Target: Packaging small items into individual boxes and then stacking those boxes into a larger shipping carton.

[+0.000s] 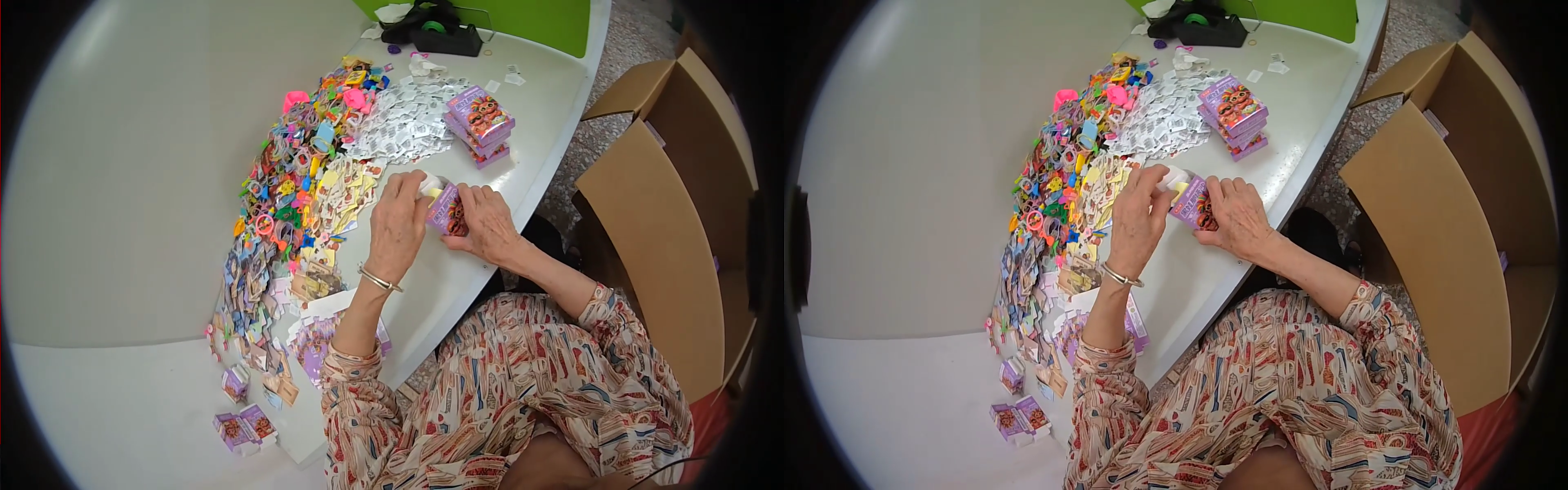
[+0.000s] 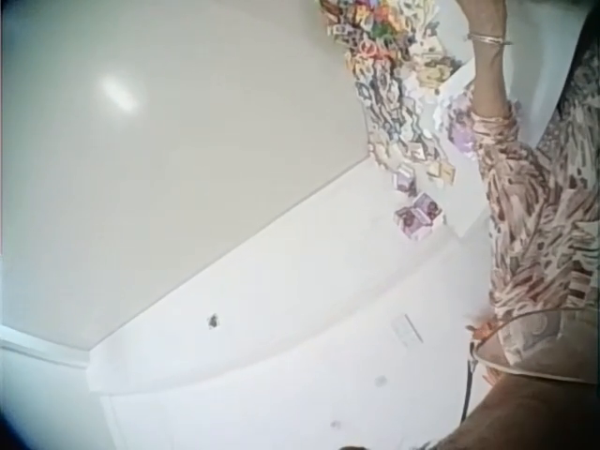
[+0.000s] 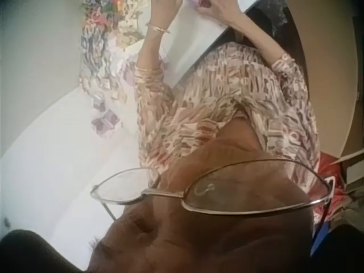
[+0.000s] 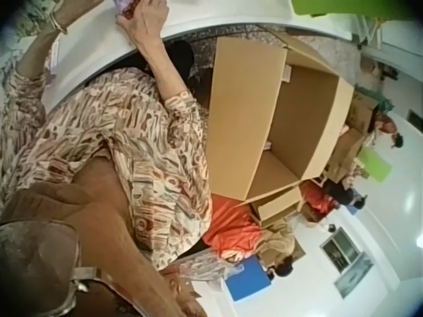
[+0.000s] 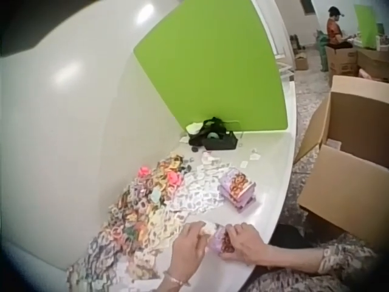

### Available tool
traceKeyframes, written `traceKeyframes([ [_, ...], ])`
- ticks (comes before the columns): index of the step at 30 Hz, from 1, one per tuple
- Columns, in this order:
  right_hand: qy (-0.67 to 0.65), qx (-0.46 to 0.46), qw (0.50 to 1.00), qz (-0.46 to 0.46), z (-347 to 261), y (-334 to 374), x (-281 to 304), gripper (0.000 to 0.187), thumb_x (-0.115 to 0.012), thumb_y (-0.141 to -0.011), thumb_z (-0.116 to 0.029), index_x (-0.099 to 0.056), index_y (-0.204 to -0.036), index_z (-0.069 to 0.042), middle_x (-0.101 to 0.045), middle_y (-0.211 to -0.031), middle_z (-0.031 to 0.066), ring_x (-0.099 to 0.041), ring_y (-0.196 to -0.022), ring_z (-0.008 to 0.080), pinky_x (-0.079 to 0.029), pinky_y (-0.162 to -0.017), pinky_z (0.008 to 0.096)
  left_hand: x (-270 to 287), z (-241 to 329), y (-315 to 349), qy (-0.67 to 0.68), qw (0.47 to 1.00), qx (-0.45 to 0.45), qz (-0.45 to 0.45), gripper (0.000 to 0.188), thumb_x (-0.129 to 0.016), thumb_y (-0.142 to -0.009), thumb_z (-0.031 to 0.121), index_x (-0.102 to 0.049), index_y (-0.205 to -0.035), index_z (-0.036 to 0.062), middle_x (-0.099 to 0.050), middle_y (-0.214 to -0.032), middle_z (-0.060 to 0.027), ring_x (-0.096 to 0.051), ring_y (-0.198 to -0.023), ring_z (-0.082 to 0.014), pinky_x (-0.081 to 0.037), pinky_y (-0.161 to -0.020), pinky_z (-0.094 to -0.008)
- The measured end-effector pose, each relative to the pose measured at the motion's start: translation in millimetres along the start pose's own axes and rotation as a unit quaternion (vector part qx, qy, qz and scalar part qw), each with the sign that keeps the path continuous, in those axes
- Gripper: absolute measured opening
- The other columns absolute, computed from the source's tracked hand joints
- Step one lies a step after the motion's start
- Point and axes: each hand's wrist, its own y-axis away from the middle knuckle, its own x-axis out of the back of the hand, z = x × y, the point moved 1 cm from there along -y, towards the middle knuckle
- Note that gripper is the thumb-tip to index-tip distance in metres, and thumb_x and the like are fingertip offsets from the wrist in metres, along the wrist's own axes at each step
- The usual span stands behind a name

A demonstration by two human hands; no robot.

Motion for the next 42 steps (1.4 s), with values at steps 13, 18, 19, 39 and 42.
traceKeyframes([
  [13, -0.03, 0.054, 0.997, 0.05, -9.1, -0.2, -8.1, 0.085, -0.082, -0.059, -0.029, -0.039, -0.125, 0.004, -0.055, -0.1, 0.0188, -0.052, -0.089, 0.0339, -0.043, -0.081, 0.0409, 38.2, -14.6, 33.0, 0.102, 0.994, 0.034, 0.019, 0.013, -0.062, -0.085, 0.003, -0.068, -0.097, 0.0032, -0.067, -0.096, -0.0098, -0.064, -0.083, -0.0229, -0.049, -0.075, -0.0307],
  [18, -0.079, 0.058, 0.995, 0.016, -22.1, -3.9, -18.8, 0.09, -0.081, -0.065, -0.034, -0.035, -0.128, 0.009, -0.051, -0.107, 0.0217, -0.051, -0.096, 0.0358, -0.044, -0.086, 0.042, 114.5, -105.6, 86.1, 0.026, 0.964, 0.263, 0.024, 0.022, -0.066, -0.085, 0.014, -0.068, -0.103, 0.002, -0.07, -0.094, -0.0104, -0.063, -0.083, -0.0178, -0.05, -0.078, -0.0278],
  [19, -0.099, 0.064, 0.993, 0.019, -25.5, -3.2, -20.5, 0.09, -0.081, -0.065, -0.034, -0.035, -0.128, 0.009, -0.051, -0.107, 0.0219, -0.051, -0.096, 0.0361, -0.044, -0.086, 0.0419, 127.2, -122.7, 101.8, 0.023, 0.964, 0.263, 0.025, 0.022, -0.066, -0.085, 0.014, -0.068, -0.103, 0.002, -0.07, -0.094, -0.0104, -0.063, -0.083, -0.0178, -0.05, -0.078, -0.0278],
  [39, -0.094, 0.109, 0.989, 0.031, -28.6, -2.1, -45.5, 0.084, -0.083, -0.061, -0.033, -0.039, -0.123, 0.004, -0.05, -0.103, 0.0183, -0.049, -0.093, 0.0337, -0.043, -0.083, 0.0413, 114.9, -225.6, 77.8, -0.19, 0.948, 0.257, 0.013, 0.036, -0.075, -0.069, 0.03, -0.065, -0.091, 0.003, -0.064, -0.084, -0.0184, -0.061, -0.078, -0.0366, -0.05, -0.071, -0.0412],
  [42, -0.097, 0.101, 0.99, 0.024, -27.4, 0.0, -46.3, 0.085, -0.084, -0.06, -0.033, -0.039, -0.122, 0.004, -0.05, -0.103, 0.0182, -0.049, -0.095, 0.034, -0.043, -0.084, 0.0413, 106.0, -234.3, 65.1, -0.269, 0.924, 0.27, 0.024, 0.034, -0.073, -0.072, 0.03, -0.065, -0.092, 0.0028, -0.065, -0.087, -0.0182, -0.062, -0.082, -0.0364, -0.05, -0.072, -0.0448],
])
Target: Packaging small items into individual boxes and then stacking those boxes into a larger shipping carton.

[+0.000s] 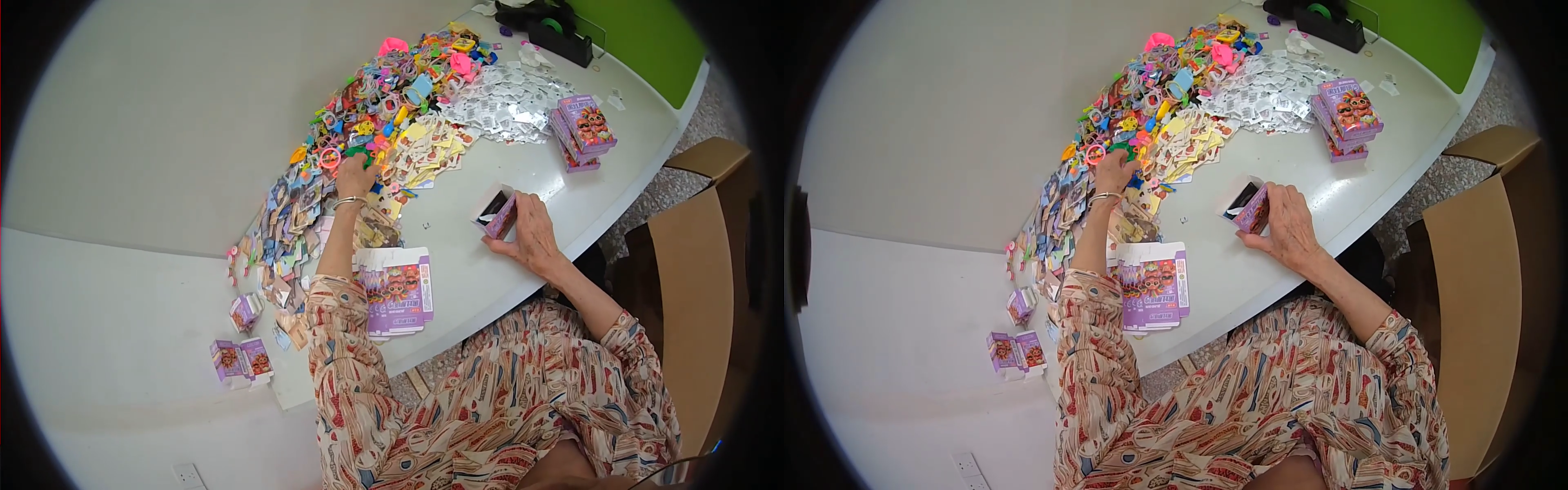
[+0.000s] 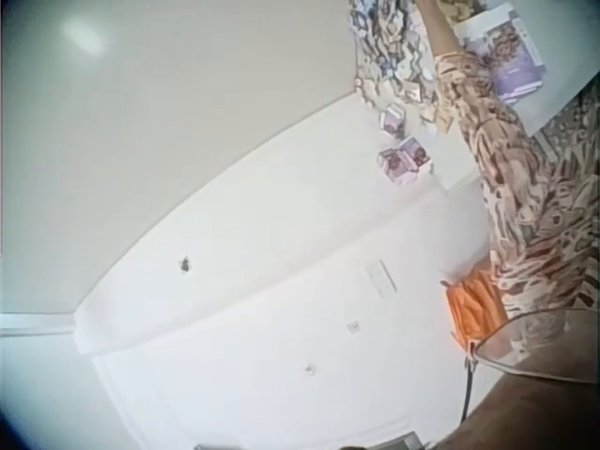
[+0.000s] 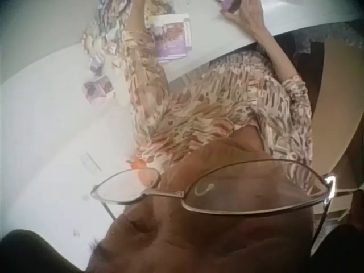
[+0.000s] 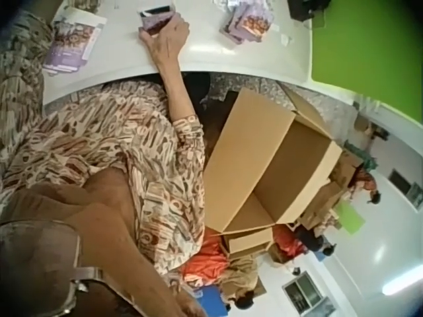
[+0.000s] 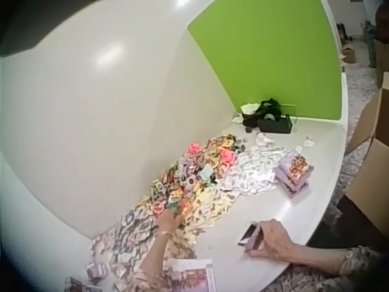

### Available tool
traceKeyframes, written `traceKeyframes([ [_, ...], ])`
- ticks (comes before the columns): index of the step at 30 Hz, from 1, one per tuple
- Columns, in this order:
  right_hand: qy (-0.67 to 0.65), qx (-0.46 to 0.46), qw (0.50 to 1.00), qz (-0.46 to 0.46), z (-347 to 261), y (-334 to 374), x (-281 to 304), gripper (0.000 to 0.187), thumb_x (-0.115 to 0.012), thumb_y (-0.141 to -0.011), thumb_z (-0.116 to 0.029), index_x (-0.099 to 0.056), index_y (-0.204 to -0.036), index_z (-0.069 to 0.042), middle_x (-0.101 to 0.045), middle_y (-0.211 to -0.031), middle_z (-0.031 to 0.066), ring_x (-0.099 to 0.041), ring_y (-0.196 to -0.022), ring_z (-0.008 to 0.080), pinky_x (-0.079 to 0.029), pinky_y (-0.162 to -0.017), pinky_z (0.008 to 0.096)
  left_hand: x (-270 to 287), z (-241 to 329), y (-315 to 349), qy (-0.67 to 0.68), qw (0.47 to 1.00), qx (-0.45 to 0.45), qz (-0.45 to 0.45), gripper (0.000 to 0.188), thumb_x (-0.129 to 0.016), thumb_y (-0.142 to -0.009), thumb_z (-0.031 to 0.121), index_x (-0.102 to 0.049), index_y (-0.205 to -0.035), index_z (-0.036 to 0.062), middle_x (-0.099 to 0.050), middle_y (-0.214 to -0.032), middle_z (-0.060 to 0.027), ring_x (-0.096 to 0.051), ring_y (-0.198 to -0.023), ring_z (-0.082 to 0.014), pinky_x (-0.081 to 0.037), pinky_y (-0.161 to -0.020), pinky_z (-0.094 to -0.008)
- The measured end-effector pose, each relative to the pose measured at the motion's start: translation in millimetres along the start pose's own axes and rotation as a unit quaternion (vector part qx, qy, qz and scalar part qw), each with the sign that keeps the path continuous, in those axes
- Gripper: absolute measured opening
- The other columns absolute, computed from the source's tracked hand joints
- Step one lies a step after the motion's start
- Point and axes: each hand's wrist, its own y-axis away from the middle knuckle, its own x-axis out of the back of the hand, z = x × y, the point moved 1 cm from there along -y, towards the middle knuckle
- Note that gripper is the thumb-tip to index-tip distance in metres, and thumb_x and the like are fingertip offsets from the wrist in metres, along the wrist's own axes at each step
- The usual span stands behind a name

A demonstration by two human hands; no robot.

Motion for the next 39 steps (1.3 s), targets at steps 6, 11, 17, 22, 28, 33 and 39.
traceKeyframes([
  [6, -0.003, 0.009, 1.0, 0.008, -2.5, -2.0, 0.2, 0.084, -0.084, -0.059, -0.033, -0.039, -0.121, 0.004, -0.05, -0.102, 0.0184, -0.049, -0.093, 0.0341, -0.043, -0.083, 0.0414, -35.1, 3.9, -33.0, 0.005, 0.995, -0.049, 0.09, 0.029, -0.069, -0.075, 0.028, -0.064, -0.086, 0.0006, -0.065, -0.08, -0.0182, -0.062, -0.076, -0.0362, -0.049, -0.07, -0.0431],
  [11, 0.004, 0.008, 1.0, 0.01, 1.4, -1.3, 2.4, 0.084, -0.084, -0.059, -0.034, -0.04, -0.12, 0.005, -0.049, -0.098, 0.0181, -0.048, -0.089, 0.0329, -0.042, -0.08, 0.0413, -55.5, 16.1, -44.7, 0.042, 0.992, -0.022, 0.118, 0.029, -0.064, -0.078, 0.029, -0.065, -0.085, 0.0004, -0.065, -0.084, -0.0196, -0.062, -0.08, -0.0366, -0.049, -0.075, -0.0439],
  [17, -0.008, 0.031, 0.999, 0.005, -8.1, -2.3, 2.4, 0.084, -0.083, -0.059, -0.036, -0.04, -0.118, 0.005, -0.048, -0.097, 0.0179, -0.047, -0.088, 0.0331, -0.041, -0.08, 0.0408, -11.7, -10.5, -30.8, 0.031, 0.999, 0.0, 0.039, 0.027, -0.068, -0.08, 0.025, -0.069, -0.093, 0.0013, -0.069, -0.081, -0.0143, -0.065, -0.073, -0.0276, -0.051, -0.069, -0.0373],
  [22, 0.012, 0.003, 1.0, -0.002, 4.4, 0.0, 8.7, 0.083, -0.083, -0.059, -0.036, -0.041, -0.118, 0.005, -0.048, -0.097, 0.0176, -0.048, -0.089, 0.0324, -0.041, -0.082, 0.0402, 32.2, 60.4, -3.9, 0.473, 0.876, 0.082, -0.051, 0.019, -0.064, -0.09, 0.019, -0.068, -0.092, 0.0009, -0.067, -0.08, -0.0043, -0.061, -0.068, -0.0087, -0.049, -0.061, -0.0243],
  [28, 0.016, 0.003, 1.0, -0.011, -5.1, -10.3, 5.2, 0.081, -0.082, -0.06, -0.038, -0.042, -0.117, 0.006, -0.05, -0.095, 0.0164, -0.049, -0.088, 0.0318, -0.041, -0.082, 0.0396, 84.5, 162.1, 69.4, 0.48, 0.87, -0.075, -0.088, 0.014, -0.064, -0.089, 0.012, -0.067, -0.097, 0.0002, -0.068, -0.087, -0.0042, -0.061, -0.073, -0.0107, -0.048, -0.066, -0.0236],
  [33, 0.01, 0.005, 1.0, -0.009, -9.7, -11.0, 4.2, 0.082, -0.083, -0.059, -0.036, -0.042, -0.117, 0.005, -0.049, -0.093, 0.0159, -0.049, -0.087, 0.0316, -0.04, -0.081, 0.0399, 66.0, 190.5, 94.7, 0.242, 0.926, -0.287, 0.038, 0.016, -0.07, -0.079, 0.005, -0.068, -0.094, 0.0021, -0.064, -0.09, -0.0064, -0.061, -0.083, -0.0206, -0.047, -0.071, -0.029],
  [39, 0.006, 0.008, 1.0, -0.009, -6.3, -4.8, 4.2, 0.079, -0.083, -0.057, -0.033, -0.044, -0.115, 0.005, -0.05, -0.095, 0.0158, -0.049, -0.087, 0.0317, -0.04, -0.08, 0.0399, 40.4, 197.2, 110.1, 0.21, 0.932, -0.294, 0.029, 0.018, -0.071, -0.077, 0.007, -0.069, -0.094, 0.0037, -0.057, -0.111, -0.0142, -0.054, -0.1, -0.0322, -0.044, -0.085, -0.0383],
])
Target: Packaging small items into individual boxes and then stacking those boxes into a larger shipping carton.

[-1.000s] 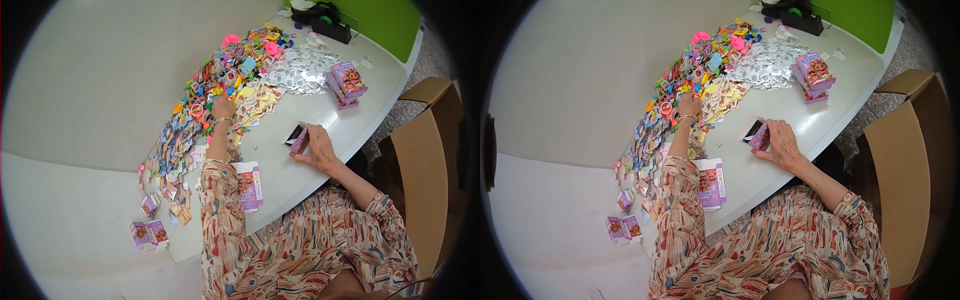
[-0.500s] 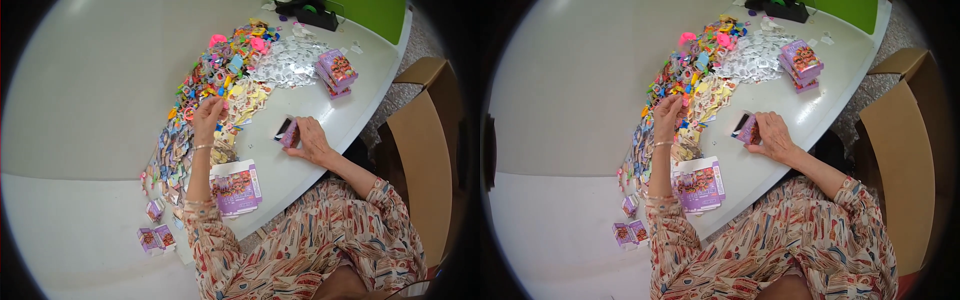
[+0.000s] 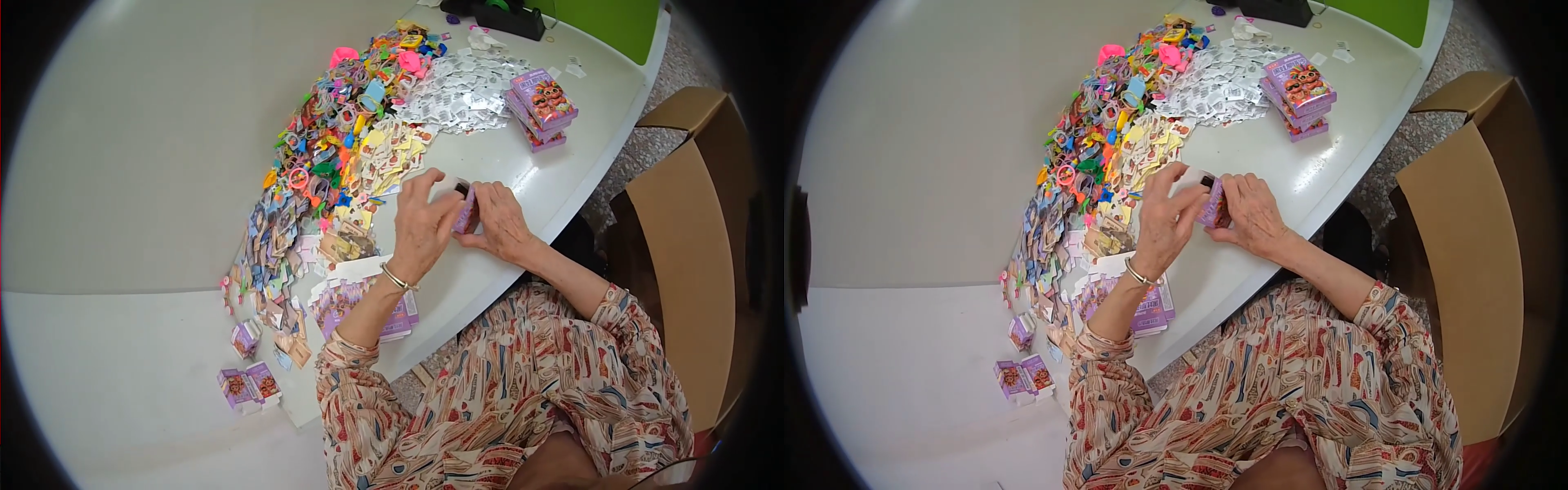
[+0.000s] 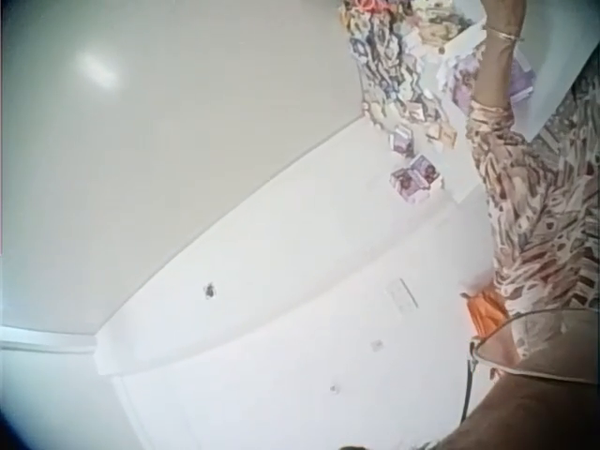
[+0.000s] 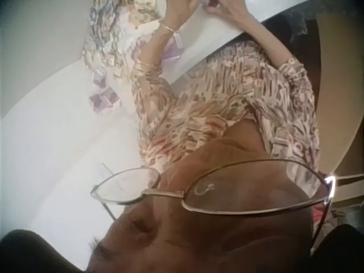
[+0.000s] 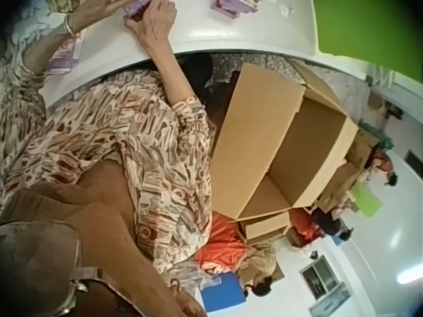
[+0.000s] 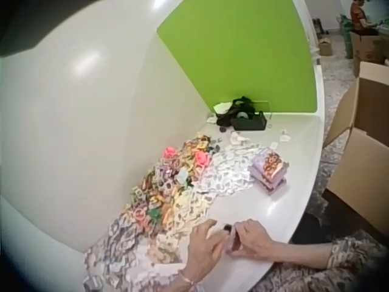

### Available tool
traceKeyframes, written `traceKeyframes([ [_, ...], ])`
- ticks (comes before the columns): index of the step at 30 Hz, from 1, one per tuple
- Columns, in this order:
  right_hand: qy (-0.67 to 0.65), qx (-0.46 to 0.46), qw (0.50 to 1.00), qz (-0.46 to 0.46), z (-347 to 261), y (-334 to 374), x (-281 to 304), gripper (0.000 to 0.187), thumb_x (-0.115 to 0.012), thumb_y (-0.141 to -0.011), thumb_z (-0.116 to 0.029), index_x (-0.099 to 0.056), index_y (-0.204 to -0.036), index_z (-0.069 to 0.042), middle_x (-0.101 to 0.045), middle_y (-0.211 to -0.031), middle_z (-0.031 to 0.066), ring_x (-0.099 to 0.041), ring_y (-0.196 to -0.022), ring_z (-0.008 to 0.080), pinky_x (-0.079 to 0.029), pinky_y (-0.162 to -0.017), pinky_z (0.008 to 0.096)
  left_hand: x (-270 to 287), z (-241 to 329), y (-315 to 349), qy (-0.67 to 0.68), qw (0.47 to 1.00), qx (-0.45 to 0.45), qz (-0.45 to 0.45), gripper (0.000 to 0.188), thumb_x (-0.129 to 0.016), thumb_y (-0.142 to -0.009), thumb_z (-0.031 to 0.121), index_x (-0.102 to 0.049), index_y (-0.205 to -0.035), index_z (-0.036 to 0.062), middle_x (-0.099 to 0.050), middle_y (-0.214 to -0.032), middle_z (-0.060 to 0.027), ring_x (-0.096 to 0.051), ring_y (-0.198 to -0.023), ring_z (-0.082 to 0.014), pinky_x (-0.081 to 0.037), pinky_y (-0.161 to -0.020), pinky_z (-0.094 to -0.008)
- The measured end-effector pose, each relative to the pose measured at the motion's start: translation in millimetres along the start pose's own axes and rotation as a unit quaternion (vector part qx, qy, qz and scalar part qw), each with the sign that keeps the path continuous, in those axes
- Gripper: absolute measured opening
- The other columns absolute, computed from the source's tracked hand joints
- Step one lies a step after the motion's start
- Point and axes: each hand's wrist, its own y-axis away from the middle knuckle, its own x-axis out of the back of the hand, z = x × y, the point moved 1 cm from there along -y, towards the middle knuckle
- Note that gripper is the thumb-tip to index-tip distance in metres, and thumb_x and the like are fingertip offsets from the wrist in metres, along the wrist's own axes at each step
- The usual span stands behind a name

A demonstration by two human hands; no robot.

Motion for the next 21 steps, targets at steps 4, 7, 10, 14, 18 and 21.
traceKeyframes([
  [4, 0.011, -0.012, 1.0, -0.004, 1.7, -0.4, -2.4, 0.077, -0.084, -0.057, -0.032, -0.043, -0.114, 0.0, -0.051, -0.095, 0.0123, -0.05, -0.091, 0.0283, -0.04, -0.08, 0.0376, 8.4, -15.5, 4.8, 0.199, 0.974, 0.11, -0.016, 0.017, -0.06, -0.089, 0.01, -0.068, -0.102, 0.0041, -0.062, -0.113, -0.0142, -0.058, -0.106, -0.0248, -0.044, -0.092, -0.0343],
  [7, 0.013, -0.007, 1.0, 0.005, 6.0, 2.2, 0.0, 0.079, -0.083, -0.058, -0.031, -0.043, -0.116, 0.006, -0.05, -0.096, 0.0163, -0.048, -0.087, 0.0315, -0.04, -0.081, 0.0394, 30.8, -62.6, -4.0, 0.225, 0.934, 0.276, 0.01, 0.018, -0.057, -0.091, 0.01, -0.066, -0.104, 0.0018, -0.067, -0.105, -0.0097, -0.059, -0.106, -0.0176, -0.045, -0.09, -0.0304],
  [10, 0.006, 0.0, 1.0, 0.014, 2.9, -0.7, -1.0, 0.081, -0.083, -0.058, -0.032, -0.043, -0.117, 0.006, -0.05, -0.097, 0.0167, -0.048, -0.087, 0.0317, -0.04, -0.082, 0.039, 41.1, -123.3, 20.9, 0.049, 0.954, 0.291, -0.055, 0.015, -0.062, -0.085, 0.009, -0.066, -0.098, 0.0013, -0.067, -0.097, -0.0114, -0.061, -0.099, -0.0229, -0.046, -0.085, -0.0346],
  [14, 0.005, -0.005, 1.0, 0.0, 2.0, -1.1, -2.6, 0.081, -0.082, -0.058, -0.034, -0.043, -0.116, 0.006, -0.049, -0.097, 0.0169, -0.048, -0.089, 0.0315, -0.04, -0.083, 0.0391, 28.5, -151.8, 48.3, -0.171, 0.968, 0.152, -0.104, 0.013, -0.069, -0.072, 0.01, -0.066, -0.083, 0.0035, -0.061, -0.088, -0.0147, -0.055, -0.091, -0.0344, -0.045, -0.077, -0.0434],
  [18, 0.006, 0.001, 1.0, 0.005, 3.7, 0.4, -3.1, 0.081, -0.082, -0.059, -0.036, -0.043, -0.116, 0.007, -0.049, -0.097, 0.0167, -0.048, -0.088, 0.0311, -0.04, -0.083, 0.0394, 28.0, -157.6, 49.4, -0.129, 0.977, 0.149, -0.078, 0.011, -0.068, -0.073, 0.01, -0.066, -0.083, 0.0038, -0.061, -0.09, -0.0137, -0.056, -0.092, -0.0323, -0.046, -0.076, -0.0411],
  [21, 0.011, -0.001, 1.0, 0.004, 7.8, 1.0, -4.6, 0.08, -0.082, -0.059, -0.037, -0.043, -0.115, 0.006, -0.049, -0.096, 0.0166, -0.048, -0.087, 0.031, -0.04, -0.083, 0.0393, 32.4, -151.5, 37.4, -0.076, 0.985, 0.147, -0.04, 0.01, -0.066, -0.074, 0.01, -0.066, -0.081, 0.0035, -0.062, -0.088, -0.0138, -0.057, -0.087, -0.032, -0.046, -0.075, -0.0402],
])
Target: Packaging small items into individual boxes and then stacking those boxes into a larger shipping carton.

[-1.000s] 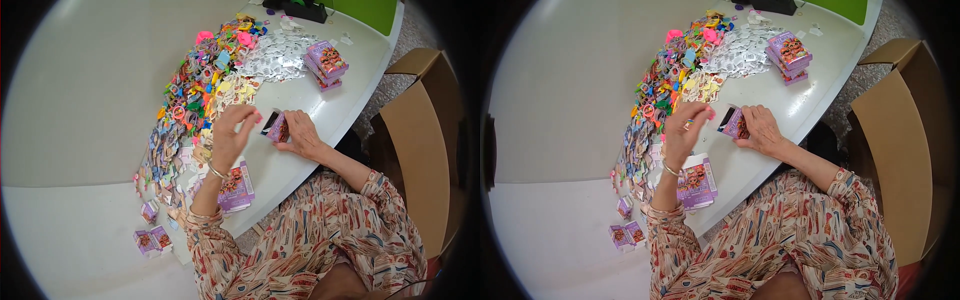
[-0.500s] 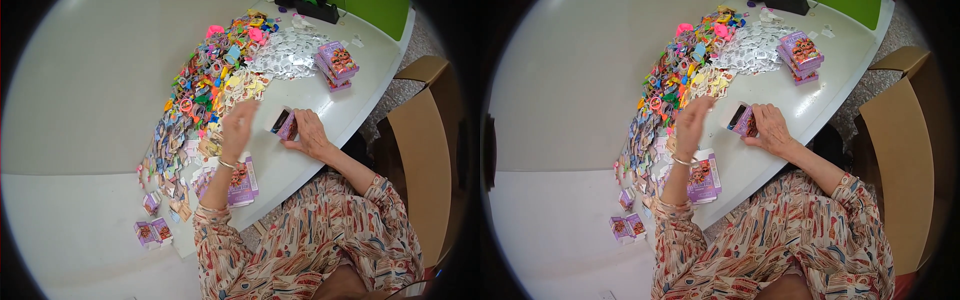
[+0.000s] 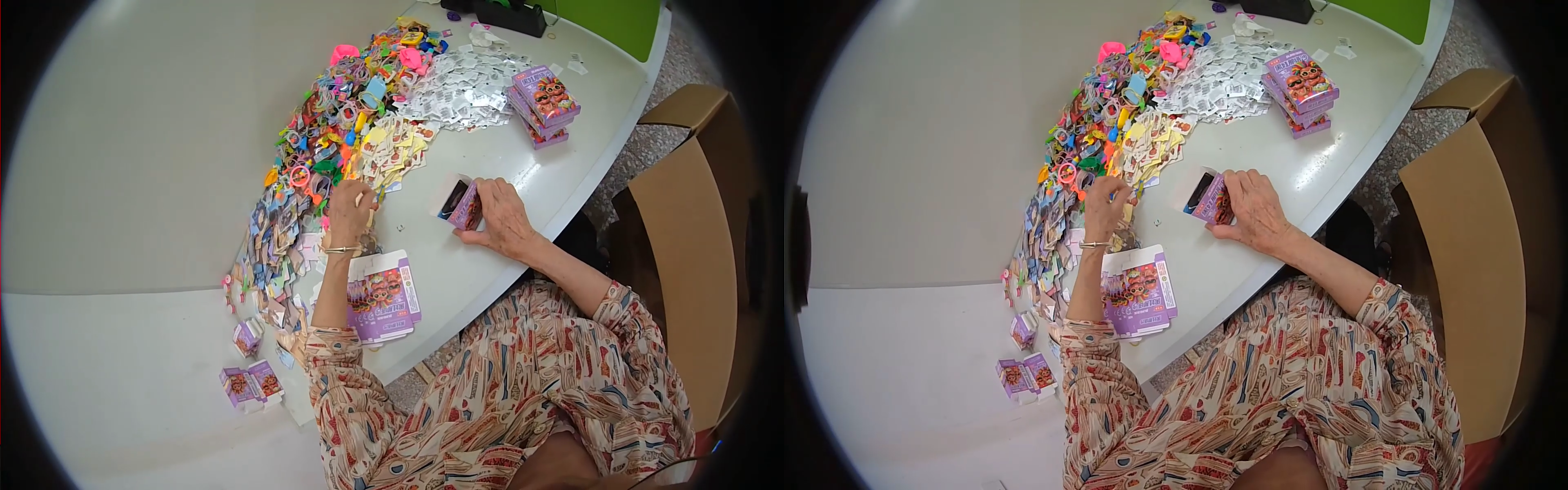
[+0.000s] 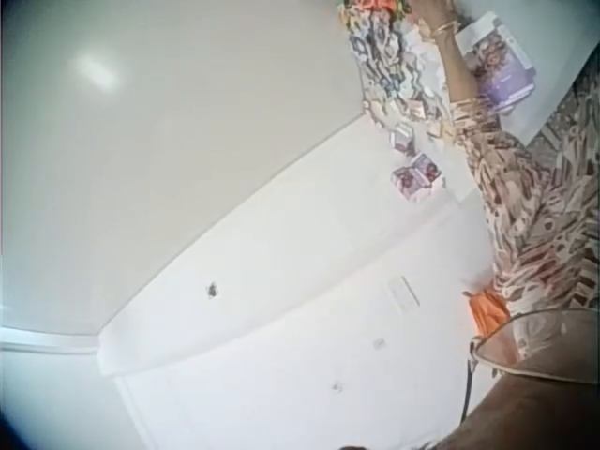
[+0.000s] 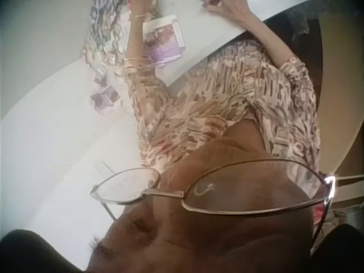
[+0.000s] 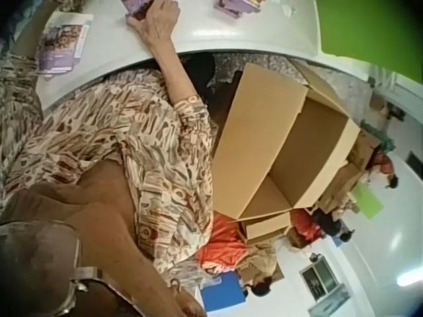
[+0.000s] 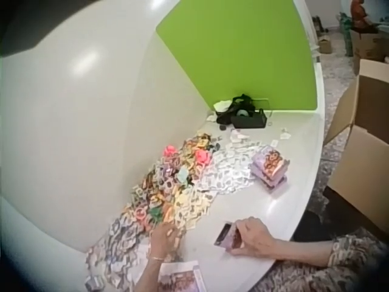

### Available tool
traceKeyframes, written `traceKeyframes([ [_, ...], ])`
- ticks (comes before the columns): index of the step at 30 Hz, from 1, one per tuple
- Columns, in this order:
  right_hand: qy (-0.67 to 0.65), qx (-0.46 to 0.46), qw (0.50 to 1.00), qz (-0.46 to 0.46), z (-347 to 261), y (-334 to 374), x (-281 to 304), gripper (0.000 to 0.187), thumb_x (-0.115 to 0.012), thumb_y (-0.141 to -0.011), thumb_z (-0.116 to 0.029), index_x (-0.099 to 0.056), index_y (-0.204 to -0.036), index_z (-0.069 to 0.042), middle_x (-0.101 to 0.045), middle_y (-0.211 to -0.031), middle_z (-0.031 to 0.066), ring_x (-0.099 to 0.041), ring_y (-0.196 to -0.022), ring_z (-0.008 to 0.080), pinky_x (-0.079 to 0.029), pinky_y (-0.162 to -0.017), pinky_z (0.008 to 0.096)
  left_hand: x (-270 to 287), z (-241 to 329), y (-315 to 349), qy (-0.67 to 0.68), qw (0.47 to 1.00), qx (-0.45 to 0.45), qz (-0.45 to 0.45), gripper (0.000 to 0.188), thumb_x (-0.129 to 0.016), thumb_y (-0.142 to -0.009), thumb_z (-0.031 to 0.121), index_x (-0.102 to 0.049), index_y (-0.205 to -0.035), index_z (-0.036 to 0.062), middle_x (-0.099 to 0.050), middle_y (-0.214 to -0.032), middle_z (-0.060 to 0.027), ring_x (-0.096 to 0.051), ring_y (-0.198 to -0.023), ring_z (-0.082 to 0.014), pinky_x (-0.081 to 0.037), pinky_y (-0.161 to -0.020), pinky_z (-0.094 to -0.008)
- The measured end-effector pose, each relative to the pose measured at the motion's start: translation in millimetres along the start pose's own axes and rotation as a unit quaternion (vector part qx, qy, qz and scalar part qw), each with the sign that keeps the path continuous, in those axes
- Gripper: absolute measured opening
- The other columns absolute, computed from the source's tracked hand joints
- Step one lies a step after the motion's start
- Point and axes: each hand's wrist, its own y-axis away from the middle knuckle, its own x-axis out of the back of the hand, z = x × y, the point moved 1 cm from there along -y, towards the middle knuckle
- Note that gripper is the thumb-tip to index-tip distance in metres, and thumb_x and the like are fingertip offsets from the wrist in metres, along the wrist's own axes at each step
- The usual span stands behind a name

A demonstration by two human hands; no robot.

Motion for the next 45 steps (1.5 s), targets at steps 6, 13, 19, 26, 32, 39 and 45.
traceKeyframes([
  [6, 0.002, 0.002, 1.0, 0.003, -3.3, -0.5, 1.8, 0.08, -0.082, -0.059, -0.038, -0.044, -0.114, 0.006, -0.049, -0.095, 0.0164, -0.048, -0.087, 0.0312, -0.041, -0.082, 0.0389, -20.6, 6.8, -1.1, -0.08, 0.997, 0.022, 0.008, 0.016, -0.069, -0.075, 0.015, -0.064, -0.085, 0.0028, -0.063, -0.073, -0.0119, -0.062, -0.069, -0.029, -0.048, -0.063, -0.0376],
  [13, -0.004, -0.005, 1.0, 0.001, 0.3, 0.7, 1.6, 0.082, -0.082, -0.059, -0.037, -0.042, -0.116, 0.006, -0.05, -0.095, 0.0165, -0.049, -0.088, 0.0318, -0.041, -0.082, 0.0393, -5.1, 43.9, -6.4, 0.063, 0.997, 0.052, 0.007, 0.015, -0.067, -0.079, 0.009, -0.062, -0.091, 0.001, -0.065, -0.076, -0.0078, -0.062, -0.066, -0.0159, -0.049, -0.061, -0.0287],
  [19, -0.005, -0.01, 1.0, -0.015, -3.9, -2.3, 3.3, 0.084, -0.082, -0.06, -0.038, -0.041, -0.118, 0.006, -0.051, -0.096, 0.0169, -0.05, -0.089, 0.0322, -0.041, -0.082, 0.0402, 30.8, 151.7, 0.0, 0.154, 0.985, -0.069, 0.039, 0.015, -0.068, -0.079, 0.003, -0.062, -0.093, 0.001, -0.063, -0.088, -0.0113, -0.061, -0.079, -0.0255, -0.048, -0.07, -0.0345],
  [26, 0.023, -0.004, 1.0, 0.006, -3.8, -2.2, 1.5, 0.083, -0.083, -0.056, -0.039, -0.043, -0.115, 0.002, -0.053, -0.096, 0.0143, -0.05, -0.088, 0.0279, -0.042, -0.08, 0.0379, 16.7, 162.0, 7.8, 0.028, 0.983, -0.166, 0.074, 0.021, -0.07, -0.075, 0.003, -0.064, -0.095, 0.0017, -0.058, -0.094, -0.0095, -0.055, -0.084, -0.0274, -0.046, -0.072, -0.0368],
  [32, 0.013, -0.013, 1.0, -0.011, -2.7, -1.9, 1.6, 0.085, -0.082, -0.057, -0.039, -0.042, -0.118, 0.005, -0.052, -0.097, 0.016, -0.05, -0.089, 0.0299, -0.042, -0.08, 0.0397, 8.4, 152.0, 12.7, 0.209, 0.972, -0.06, 0.092, 0.015, -0.067, -0.081, 0.001, -0.064, -0.095, -0.0001, -0.061, -0.097, -0.0087, -0.058, -0.086, -0.0209, -0.047, -0.074, -0.0296],
  [39, 0.006, -0.011, 1.0, 0.011, -3.4, -0.6, 1.5, 0.09, -0.084, -0.055, -0.037, -0.039, -0.121, 0.003, -0.052, -0.097, 0.0153, -0.05, -0.088, 0.0284, -0.042, -0.079, 0.0383, 6.0, 151.9, 26.1, 0.283, 0.956, 0.028, 0.074, 0.015, -0.065, -0.084, 0.0, -0.062, -0.098, -0.0008, -0.062, -0.098, -0.0103, -0.061, -0.084, -0.017, -0.05, -0.073, -0.029],
  [45, -0.005, -0.012, 1.0, 0.008, -5.3, -1.7, 2.2, 0.101, -0.085, -0.055, -0.034, -0.031, -0.131, 0.002, -0.052, -0.097, 0.0152, -0.05, -0.087, 0.0288, -0.042, -0.078, 0.0385, 7.0, 170.1, 30.9, 0.106, 0.984, -0.052, 0.131, 0.019, -0.066, -0.08, -0.003, -0.062, -0.098, -0.0008, -0.059, -0.102, -0.0144, -0.062, -0.085, -0.028, -0.05, -0.071, -0.0336],
])
